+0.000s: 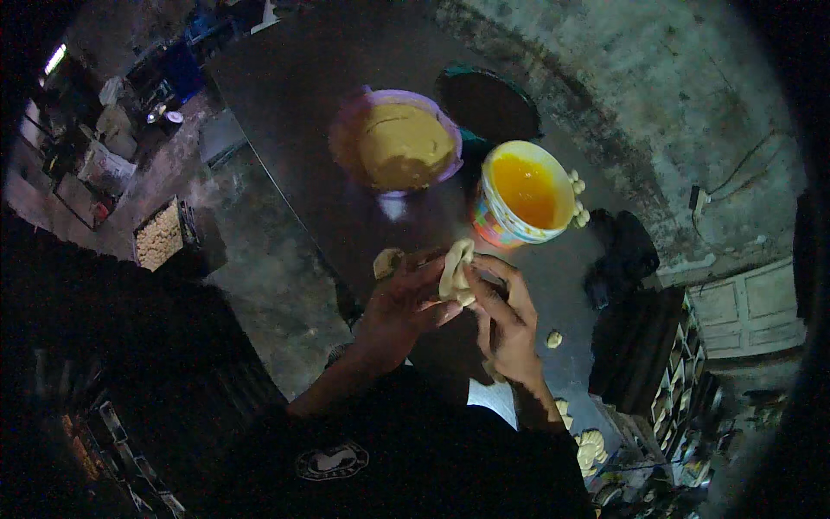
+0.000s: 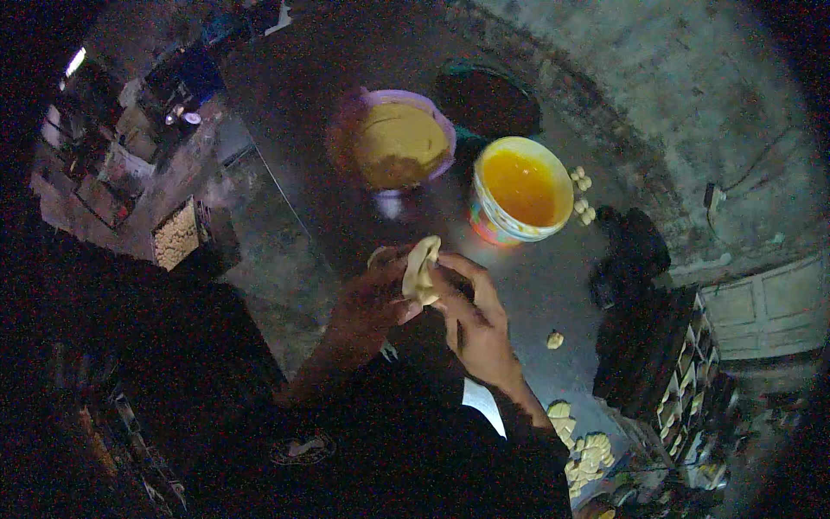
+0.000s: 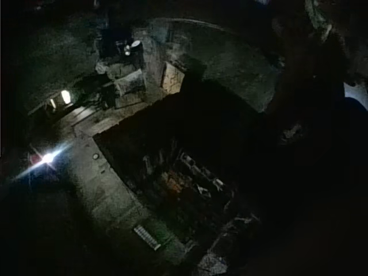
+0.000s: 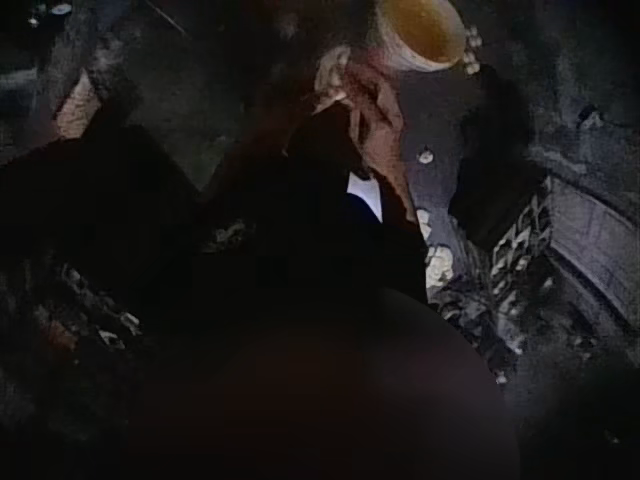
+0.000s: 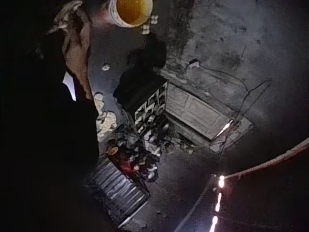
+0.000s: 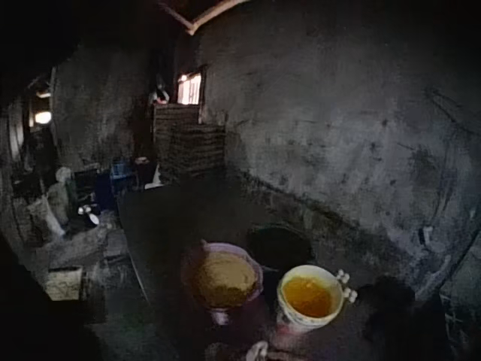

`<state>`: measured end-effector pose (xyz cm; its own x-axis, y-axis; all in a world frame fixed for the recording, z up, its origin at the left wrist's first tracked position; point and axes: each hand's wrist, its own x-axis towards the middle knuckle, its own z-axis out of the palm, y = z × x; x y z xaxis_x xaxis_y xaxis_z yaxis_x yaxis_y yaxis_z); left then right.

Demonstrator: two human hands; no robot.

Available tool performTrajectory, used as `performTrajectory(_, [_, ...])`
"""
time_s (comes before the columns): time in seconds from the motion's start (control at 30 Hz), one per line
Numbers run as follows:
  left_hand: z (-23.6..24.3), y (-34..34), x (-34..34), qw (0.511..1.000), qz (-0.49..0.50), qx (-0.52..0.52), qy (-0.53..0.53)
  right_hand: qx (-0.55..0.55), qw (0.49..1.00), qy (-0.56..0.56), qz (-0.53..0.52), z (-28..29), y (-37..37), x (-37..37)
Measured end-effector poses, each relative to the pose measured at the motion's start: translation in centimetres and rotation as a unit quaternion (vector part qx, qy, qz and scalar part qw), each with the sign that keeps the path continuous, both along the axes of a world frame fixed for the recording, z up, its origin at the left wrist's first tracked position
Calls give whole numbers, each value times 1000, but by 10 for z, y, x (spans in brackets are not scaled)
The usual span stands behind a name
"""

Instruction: The person shapes dough pieces by hand, dipping small portions into a yellow liquid in a bucket and placing them on a metal table to form larger bread shapes.

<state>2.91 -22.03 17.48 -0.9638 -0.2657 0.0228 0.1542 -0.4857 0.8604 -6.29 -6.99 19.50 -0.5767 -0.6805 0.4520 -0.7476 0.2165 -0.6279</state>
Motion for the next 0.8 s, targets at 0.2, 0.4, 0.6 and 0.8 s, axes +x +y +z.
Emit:
performTrajectory(0.2, [7, 71, 30, 974, 101, -203, 5, -192, 956, -216, -39, -28, 73, 33])
performTrajectory(0.4, [5, 121, 62, 975, 141, -78, -152, -152, 979, 50, 122, 0, 111, 59])
performTrajectory(0.6, [-46, 143, 77, 967, 147, -207, -36, -165, 974, -13, 152, -4, 120, 80])
performTrajectory(0.8, [-5, 158, 88, 921, 170, -347, 51, -162, 964, -176, 116, -17, 122, 84])
